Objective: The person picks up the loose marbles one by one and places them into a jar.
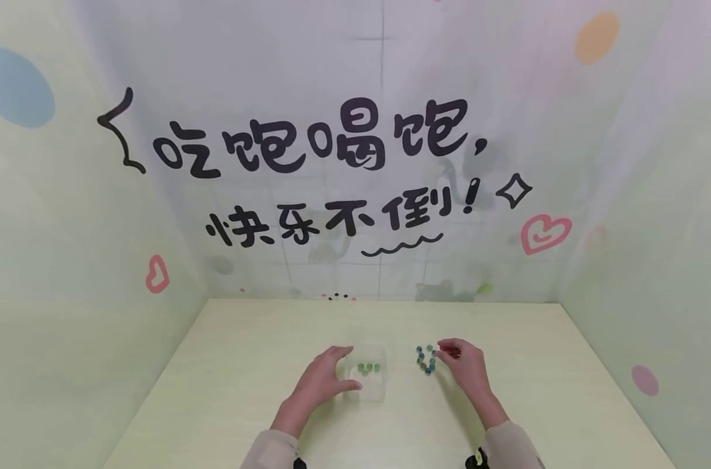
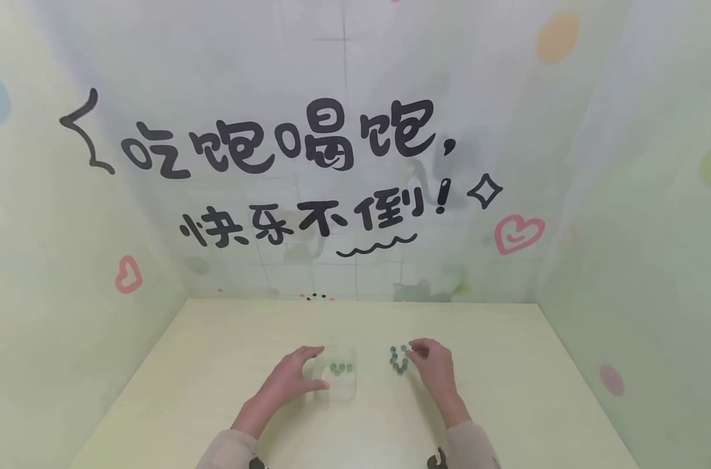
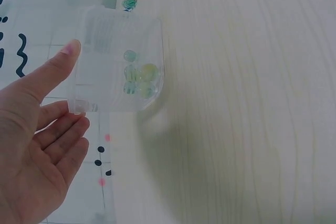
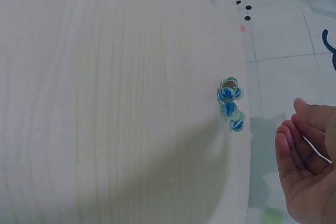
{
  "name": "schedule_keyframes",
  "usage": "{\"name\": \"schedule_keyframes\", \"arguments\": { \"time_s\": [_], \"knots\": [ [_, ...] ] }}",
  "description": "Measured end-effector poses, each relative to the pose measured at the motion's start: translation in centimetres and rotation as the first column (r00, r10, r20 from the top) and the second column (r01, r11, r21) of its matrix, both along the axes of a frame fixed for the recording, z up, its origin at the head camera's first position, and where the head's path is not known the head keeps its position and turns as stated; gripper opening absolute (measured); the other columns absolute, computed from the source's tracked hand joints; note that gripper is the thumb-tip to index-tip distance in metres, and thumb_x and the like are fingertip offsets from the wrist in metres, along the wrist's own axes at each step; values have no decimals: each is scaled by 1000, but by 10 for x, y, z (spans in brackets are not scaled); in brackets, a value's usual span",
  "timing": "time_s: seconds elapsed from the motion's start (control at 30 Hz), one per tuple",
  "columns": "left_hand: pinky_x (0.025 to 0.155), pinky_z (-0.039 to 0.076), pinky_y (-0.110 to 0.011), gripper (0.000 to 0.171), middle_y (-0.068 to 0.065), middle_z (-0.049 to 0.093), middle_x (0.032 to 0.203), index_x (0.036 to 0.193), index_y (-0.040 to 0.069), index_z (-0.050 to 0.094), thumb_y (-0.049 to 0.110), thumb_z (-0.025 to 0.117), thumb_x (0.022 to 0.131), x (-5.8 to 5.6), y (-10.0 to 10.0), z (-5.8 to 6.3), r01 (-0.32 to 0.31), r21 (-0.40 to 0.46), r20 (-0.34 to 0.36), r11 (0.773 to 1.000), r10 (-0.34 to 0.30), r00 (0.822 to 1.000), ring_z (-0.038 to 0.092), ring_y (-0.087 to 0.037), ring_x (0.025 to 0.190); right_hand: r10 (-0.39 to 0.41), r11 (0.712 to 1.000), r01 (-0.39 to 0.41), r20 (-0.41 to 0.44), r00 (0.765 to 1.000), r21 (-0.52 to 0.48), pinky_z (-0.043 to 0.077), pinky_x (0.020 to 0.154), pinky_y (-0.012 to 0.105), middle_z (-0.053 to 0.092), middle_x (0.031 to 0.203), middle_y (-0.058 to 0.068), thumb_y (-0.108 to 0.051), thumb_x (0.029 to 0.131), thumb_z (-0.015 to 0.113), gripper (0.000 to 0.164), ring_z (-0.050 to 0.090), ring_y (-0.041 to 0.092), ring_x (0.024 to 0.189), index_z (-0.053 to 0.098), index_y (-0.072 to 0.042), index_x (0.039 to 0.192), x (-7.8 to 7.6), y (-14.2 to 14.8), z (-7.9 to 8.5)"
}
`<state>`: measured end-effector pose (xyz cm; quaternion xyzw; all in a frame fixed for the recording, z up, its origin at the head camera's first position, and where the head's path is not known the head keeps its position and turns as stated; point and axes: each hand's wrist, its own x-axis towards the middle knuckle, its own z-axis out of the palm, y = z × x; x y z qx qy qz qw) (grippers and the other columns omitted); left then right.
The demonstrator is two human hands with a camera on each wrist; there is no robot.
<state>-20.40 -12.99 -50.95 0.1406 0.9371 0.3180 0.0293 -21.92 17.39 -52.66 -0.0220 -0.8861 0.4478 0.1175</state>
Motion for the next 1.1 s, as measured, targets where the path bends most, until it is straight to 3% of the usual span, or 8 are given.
{"name": "schedule_keyframes", "arguments": {
  "time_s": [0.33,0.6,1.1],
  "knots": [
    [104,49,-58,78,-20,56,141,140,4,54,34,86,75,1,-3,-1,19,4,-18,1000,-19,1000,54,-44,126,2,1000,-2,39,999,4,60,74,26,74,95,16,-1,86,72,19,69,25,88,72,5,105,-15,4,-11],
    [102,50,-59,77,-20,57,139,139,3,55,33,86,75,4,-1,1,32,9,-24,999,-32,999,55,-44,125,-22,999,25,93,995,-37,50,65,14,74,96,19,-4,87,71,21,67,21,84,71,6,106,-20,8,-31],
    [105,48,-58,77,-18,57,140,139,4,55,36,86,76,1,-2,-3,14,0,-17,1000,-14,1000,55,-42,126,-52,994,64,134,990,-86,50,67,16,75,96,16,-5,88,72,18,67,17,83,73,3,104,-25,6,-43]
  ]
}}
